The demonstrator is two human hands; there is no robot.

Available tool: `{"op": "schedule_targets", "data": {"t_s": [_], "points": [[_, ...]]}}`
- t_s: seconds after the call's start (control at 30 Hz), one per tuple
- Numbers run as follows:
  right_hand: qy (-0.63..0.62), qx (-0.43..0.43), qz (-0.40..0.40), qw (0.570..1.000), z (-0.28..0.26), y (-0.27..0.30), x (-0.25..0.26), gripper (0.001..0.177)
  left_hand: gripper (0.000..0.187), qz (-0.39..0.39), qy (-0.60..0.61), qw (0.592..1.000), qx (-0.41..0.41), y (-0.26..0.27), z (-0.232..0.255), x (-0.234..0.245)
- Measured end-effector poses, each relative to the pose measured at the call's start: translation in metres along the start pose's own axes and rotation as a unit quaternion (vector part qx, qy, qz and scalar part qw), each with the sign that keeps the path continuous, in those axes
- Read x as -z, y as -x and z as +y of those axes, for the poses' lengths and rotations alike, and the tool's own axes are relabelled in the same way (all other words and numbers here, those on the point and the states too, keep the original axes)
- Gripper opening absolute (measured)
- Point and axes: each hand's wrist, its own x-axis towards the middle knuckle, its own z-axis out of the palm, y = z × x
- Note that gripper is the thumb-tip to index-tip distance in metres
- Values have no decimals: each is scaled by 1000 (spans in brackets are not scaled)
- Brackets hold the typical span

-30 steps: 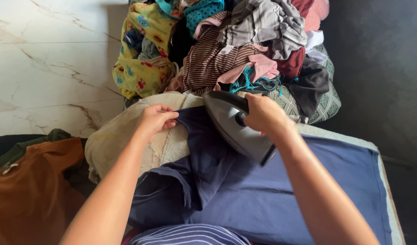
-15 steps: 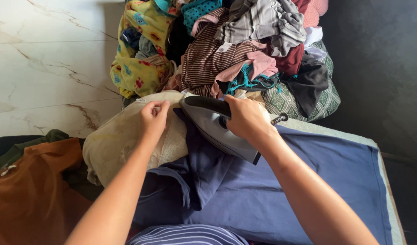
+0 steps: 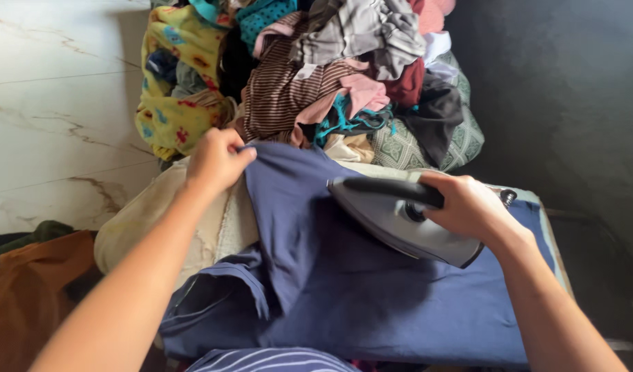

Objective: The person irons a dark blue t-shirt on a small ironing board, smoothing the fabric and using a steam iron to remove wrinkles. They repeatedly adjust the shirt's position and flip it over to iron different sections.

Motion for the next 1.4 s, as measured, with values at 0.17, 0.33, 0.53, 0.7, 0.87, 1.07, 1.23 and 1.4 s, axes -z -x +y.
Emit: {"op": "schedule_targets", "data": {"t_s": [0.17,0.33,0.53,0.7,0.87,1.07,1.23,1.4], "points": [[46,77,30,996,11,10,-17,41,23,7,41,997,63,-67,3,-22],[63,14,60,996,-3,12,-29,45,16,63,85,992,63,-113,22,-50],[49,0,58,997,-25,-3,-32,44,28,-17,118,990,77,-129,47,-64],[42,25,65,997,-24,-8,-29,50,69,-147,-77,983,80,-90,42,-22],[46,26,40,998,-47,-18,-28,43,78,-315,-227,908,155,-33,22,31],[26,94,62,993,-114,-49,-34,41,56,-244,-24,954,174,4,-22,30],[22,113,47,992,-125,-56,-29,38,36,-6,73,993,88,33,-33,13],[47,26,-7,999,-95,-39,-25,41,34,-30,-49,989,136,52,-39,36]]}}
